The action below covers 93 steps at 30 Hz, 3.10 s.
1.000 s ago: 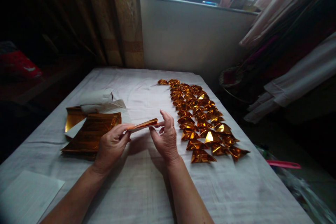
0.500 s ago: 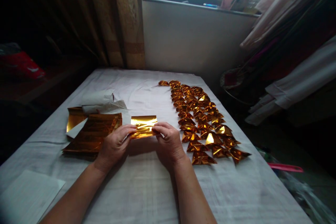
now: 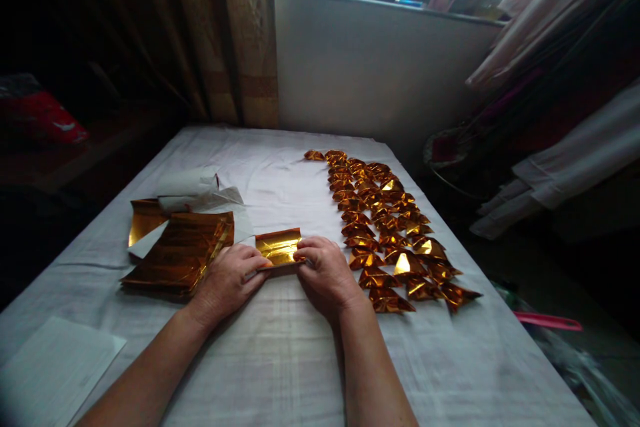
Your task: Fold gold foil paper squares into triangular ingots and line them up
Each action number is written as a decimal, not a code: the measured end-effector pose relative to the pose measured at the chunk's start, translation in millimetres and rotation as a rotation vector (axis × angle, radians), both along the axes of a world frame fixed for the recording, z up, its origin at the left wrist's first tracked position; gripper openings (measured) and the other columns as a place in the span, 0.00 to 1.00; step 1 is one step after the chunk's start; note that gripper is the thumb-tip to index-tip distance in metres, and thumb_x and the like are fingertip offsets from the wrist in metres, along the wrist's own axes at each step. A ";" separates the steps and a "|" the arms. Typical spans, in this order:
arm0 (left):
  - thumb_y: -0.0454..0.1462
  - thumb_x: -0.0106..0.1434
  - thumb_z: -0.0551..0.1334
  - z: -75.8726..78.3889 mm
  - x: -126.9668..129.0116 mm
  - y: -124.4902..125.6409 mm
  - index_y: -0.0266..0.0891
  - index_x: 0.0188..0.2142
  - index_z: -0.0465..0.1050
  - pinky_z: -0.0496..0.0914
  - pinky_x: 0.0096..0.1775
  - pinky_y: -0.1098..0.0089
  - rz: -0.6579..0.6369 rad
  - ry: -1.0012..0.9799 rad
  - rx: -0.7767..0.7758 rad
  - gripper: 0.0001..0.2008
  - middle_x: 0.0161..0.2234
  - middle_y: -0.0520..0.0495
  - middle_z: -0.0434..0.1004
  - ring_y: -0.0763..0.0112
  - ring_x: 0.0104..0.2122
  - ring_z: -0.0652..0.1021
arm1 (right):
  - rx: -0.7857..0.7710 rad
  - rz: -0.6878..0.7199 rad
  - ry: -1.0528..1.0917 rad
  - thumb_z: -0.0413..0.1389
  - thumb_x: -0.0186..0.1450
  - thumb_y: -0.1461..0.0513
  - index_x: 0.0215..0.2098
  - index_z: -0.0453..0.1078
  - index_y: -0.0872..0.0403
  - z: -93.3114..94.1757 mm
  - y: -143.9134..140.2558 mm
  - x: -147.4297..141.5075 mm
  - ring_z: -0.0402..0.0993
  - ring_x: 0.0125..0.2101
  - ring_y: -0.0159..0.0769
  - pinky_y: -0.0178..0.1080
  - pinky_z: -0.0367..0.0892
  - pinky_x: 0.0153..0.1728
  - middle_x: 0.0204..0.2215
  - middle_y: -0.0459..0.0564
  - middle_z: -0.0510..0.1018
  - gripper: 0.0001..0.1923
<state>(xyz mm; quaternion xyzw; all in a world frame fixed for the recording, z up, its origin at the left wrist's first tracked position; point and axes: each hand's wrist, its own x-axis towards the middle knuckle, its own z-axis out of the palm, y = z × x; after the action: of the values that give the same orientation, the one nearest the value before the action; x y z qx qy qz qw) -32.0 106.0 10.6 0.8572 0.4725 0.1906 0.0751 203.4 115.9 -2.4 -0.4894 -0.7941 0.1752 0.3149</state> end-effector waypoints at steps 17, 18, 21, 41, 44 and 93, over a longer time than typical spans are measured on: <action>0.36 0.64 0.62 -10.1 3.3 2.6 0.42 0.48 0.73 0.69 0.40 0.64 0.192 -0.064 0.021 0.12 0.33 0.49 0.79 0.62 0.36 0.77 | 0.018 -0.222 -0.011 0.61 0.61 0.62 0.27 0.72 0.50 -6.6 1.1 -12.2 0.74 0.42 0.41 0.45 0.66 0.46 0.38 0.49 0.81 0.05; 0.36 0.64 0.62 -10.9 3.5 2.4 0.42 0.48 0.73 0.69 0.41 0.64 0.191 -0.067 0.028 0.13 0.34 0.48 0.79 0.62 0.36 0.77 | 0.023 -0.239 -0.026 0.61 0.61 0.62 0.26 0.71 0.50 -6.9 0.9 -13.6 0.73 0.42 0.42 0.45 0.65 0.46 0.38 0.49 0.80 0.06; 0.36 0.64 0.61 -11.4 4.4 1.9 0.42 0.48 0.73 0.69 0.42 0.62 0.181 -0.058 0.032 0.12 0.38 0.46 0.79 0.60 0.39 0.76 | 0.024 -0.277 -0.068 0.62 0.61 0.61 0.26 0.70 0.50 -7.4 0.6 -17.3 0.73 0.42 0.42 0.45 0.63 0.45 0.38 0.49 0.80 0.07; 0.37 0.65 0.62 -5.1 35.2 -22.6 0.41 0.50 0.72 0.63 0.53 0.53 -0.025 0.037 0.054 0.14 0.48 0.43 0.77 0.56 0.49 0.74 | 0.031 -0.329 -0.129 0.59 0.63 0.58 0.39 0.71 0.50 -10.1 0.5 -19.9 0.70 0.41 0.44 0.44 0.61 0.43 0.35 0.49 0.77 0.06; 0.37 0.65 0.61 -4.6 34.7 -22.4 0.40 0.50 0.72 0.63 0.53 0.54 -0.034 0.038 0.059 0.14 0.48 0.43 0.77 0.56 0.48 0.74 | 0.034 -0.340 -0.109 0.59 0.62 0.57 0.43 0.71 0.50 -9.8 -0.6 -22.0 0.70 0.42 0.44 0.44 0.61 0.45 0.38 0.50 0.78 0.11; 0.38 0.62 0.66 9.4 9.9 -4.4 0.40 0.49 0.69 0.68 0.46 0.60 0.258 0.129 -0.063 0.17 0.46 0.43 0.78 0.55 0.45 0.76 | -0.081 -0.228 0.004 0.63 0.57 0.60 0.44 0.75 0.47 -10.0 2.3 -0.4 0.69 0.51 0.45 0.49 0.60 0.53 0.47 0.50 0.77 0.15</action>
<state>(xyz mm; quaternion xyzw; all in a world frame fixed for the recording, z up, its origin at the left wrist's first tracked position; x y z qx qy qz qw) -22.1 101.6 20.1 0.7970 0.5884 0.1284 0.0463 203.0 118.2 -12.4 -0.5888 -0.7248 0.1711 0.3142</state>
